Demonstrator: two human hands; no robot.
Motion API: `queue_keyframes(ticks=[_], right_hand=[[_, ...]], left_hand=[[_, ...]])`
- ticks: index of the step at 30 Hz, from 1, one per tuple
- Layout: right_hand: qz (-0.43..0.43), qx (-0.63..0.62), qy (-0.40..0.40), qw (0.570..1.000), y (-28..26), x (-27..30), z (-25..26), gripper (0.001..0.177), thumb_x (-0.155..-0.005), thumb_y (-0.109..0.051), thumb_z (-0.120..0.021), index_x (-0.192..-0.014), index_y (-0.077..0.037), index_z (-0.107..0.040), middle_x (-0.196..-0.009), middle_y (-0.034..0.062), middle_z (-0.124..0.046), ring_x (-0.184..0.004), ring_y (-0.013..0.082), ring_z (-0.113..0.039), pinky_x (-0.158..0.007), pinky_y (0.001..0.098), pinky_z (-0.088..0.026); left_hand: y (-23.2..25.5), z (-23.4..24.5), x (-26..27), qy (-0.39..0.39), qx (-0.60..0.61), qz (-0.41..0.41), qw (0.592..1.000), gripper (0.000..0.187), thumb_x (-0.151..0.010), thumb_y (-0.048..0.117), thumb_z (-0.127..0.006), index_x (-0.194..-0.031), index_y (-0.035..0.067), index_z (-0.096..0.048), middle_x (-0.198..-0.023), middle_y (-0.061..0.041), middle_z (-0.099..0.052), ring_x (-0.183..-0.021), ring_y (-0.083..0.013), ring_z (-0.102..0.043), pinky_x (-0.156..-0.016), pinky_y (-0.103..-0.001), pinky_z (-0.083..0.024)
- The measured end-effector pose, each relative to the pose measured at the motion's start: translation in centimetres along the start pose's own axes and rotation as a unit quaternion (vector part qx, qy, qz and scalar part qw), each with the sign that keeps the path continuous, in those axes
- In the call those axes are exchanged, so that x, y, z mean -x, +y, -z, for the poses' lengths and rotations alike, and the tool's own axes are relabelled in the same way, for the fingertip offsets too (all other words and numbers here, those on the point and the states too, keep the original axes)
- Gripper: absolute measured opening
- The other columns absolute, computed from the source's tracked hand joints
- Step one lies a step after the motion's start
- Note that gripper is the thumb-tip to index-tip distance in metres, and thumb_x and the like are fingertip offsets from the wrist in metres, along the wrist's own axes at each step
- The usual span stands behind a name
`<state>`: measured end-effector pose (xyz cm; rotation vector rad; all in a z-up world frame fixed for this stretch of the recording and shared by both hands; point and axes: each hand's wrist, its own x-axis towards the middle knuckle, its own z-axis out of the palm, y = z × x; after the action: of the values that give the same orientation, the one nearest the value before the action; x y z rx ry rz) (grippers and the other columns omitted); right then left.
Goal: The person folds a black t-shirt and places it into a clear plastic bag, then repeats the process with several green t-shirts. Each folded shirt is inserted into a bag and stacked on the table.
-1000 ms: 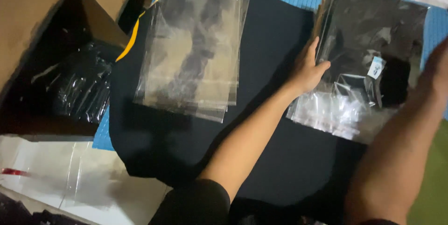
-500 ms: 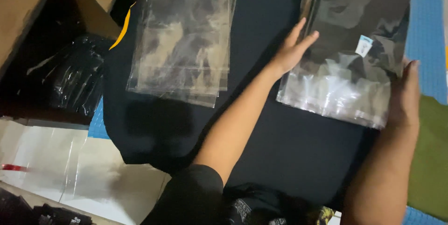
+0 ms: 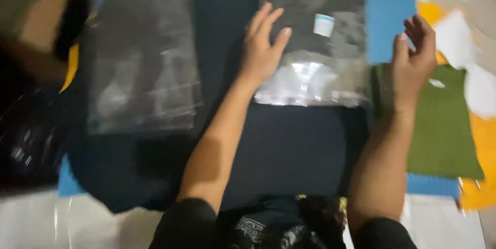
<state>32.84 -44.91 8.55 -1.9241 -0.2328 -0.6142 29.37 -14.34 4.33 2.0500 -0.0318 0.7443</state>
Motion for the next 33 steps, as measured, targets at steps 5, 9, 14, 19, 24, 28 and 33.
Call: queue_keyframes(ticks=[5, 9, 14, 19, 24, 28, 33], right_hand=[[0.175, 0.213, 0.088, 0.957, 0.9, 7.2, 9.5, 0.028, -0.104, 0.01, -0.063, -0.131, 0.008, -0.063, -0.117, 0.0231, -0.069, -0.105, 0.0375, -0.066, -0.098, 0.0471, -0.047], [0.004, 0.4, -0.133, 0.907, 3.5, 12.9, 16.0, 0.057, -0.099, -0.031, -0.068, -0.146, -0.003, -0.054, -0.143, 0.0234, -0.056, -0.132, 0.0486, -0.046, -0.102, 0.0688, -0.033], [0.0, 0.347, -0.271, 0.898, 3.1, 15.5, 22.0, 0.085, -0.083, -0.041, -0.074, -0.153, -0.003, -0.047, -0.16, 0.0249, -0.043, -0.149, 0.0468, -0.035, -0.117, 0.0587, -0.031], [0.111, 0.351, -0.199, 0.908, 7.5, 15.9, 24.5, 0.058, -0.08, 0.005, -0.08, -0.135, -0.011, -0.07, -0.144, 0.0101, -0.068, -0.115, 0.033, -0.066, -0.098, 0.0456, -0.049], [0.095, 0.443, -0.187, 0.872, 7.9, 14.6, 23.8, 0.066, -0.08, -0.007, -0.078, -0.144, -0.013, -0.065, -0.132, 0.0095, -0.072, -0.108, 0.035, -0.065, -0.086, 0.0454, -0.05], [0.204, 0.523, -0.205, 0.802, 7.3, 13.7, 23.2, 0.056, -0.08, -0.004, -0.071, -0.132, -0.025, -0.072, -0.134, 0.0004, -0.075, -0.105, 0.0262, -0.069, -0.077, 0.0411, -0.058], [0.247, 0.51, -0.127, 0.814, 4.4, 13.8, 23.3, 0.054, -0.07, -0.003, -0.068, -0.121, -0.019, -0.074, -0.089, 0.0005, -0.075, -0.081, 0.0256, -0.071, -0.065, 0.0374, -0.053]], left_hand=[[10.5, 0.5, 3.2, 0.011, -0.091, -0.214, 0.972, 0.025, -0.104, 0.022, -0.063, -0.126, 0.012, -0.071, -0.146, -0.006, -0.057, -0.144, -0.0315, -0.047, -0.119, -0.05, -0.039], [13.0, -3.9, 7.3, -0.051, 0.033, -0.425, 0.903, 0.013, -0.099, 0.005, -0.063, -0.104, 0.0, -0.074, -0.1, -0.015, -0.072, -0.094, -0.0374, -0.069, -0.084, -0.051, -0.054], [10.8, -10.7, 14.3, -0.277, 0.088, -0.454, 0.842, 0.008, -0.093, 0.011, -0.077, -0.101, 0.008, -0.079, -0.09, -0.004, -0.076, -0.085, -0.0229, -0.07, -0.068, -0.035, -0.051], [10.0, -12.2, 15.3, -0.358, 0.111, -0.361, 0.854, 0.015, -0.101, 0.016, -0.067, -0.104, 0.008, -0.079, -0.095, -0.007, -0.076, -0.09, -0.0272, -0.068, -0.08, -0.041, -0.055], [9.8, -11.7, 15.5, -0.371, 0.116, -0.318, 0.865, 0.016, -0.101, 0.014, -0.065, -0.106, 0.006, -0.078, -0.096, -0.007, -0.076, -0.091, -0.0275, -0.068, -0.08, -0.041, -0.057], [9.9, -11.2, 15.5, -0.365, 0.115, -0.306, 0.872, 0.015, -0.101, 0.013, -0.065, -0.105, 0.007, -0.078, -0.097, -0.007, -0.076, -0.092, -0.0273, -0.067, -0.078, -0.041, -0.058], [11.9, -9.8, 16.0, -0.44, 0.192, -0.107, 0.871, 0.028, -0.102, 0.022, -0.059, -0.123, 0.006, -0.069, -0.118, -0.011, -0.07, -0.112, -0.029, -0.065, -0.097, -0.042, -0.056]])
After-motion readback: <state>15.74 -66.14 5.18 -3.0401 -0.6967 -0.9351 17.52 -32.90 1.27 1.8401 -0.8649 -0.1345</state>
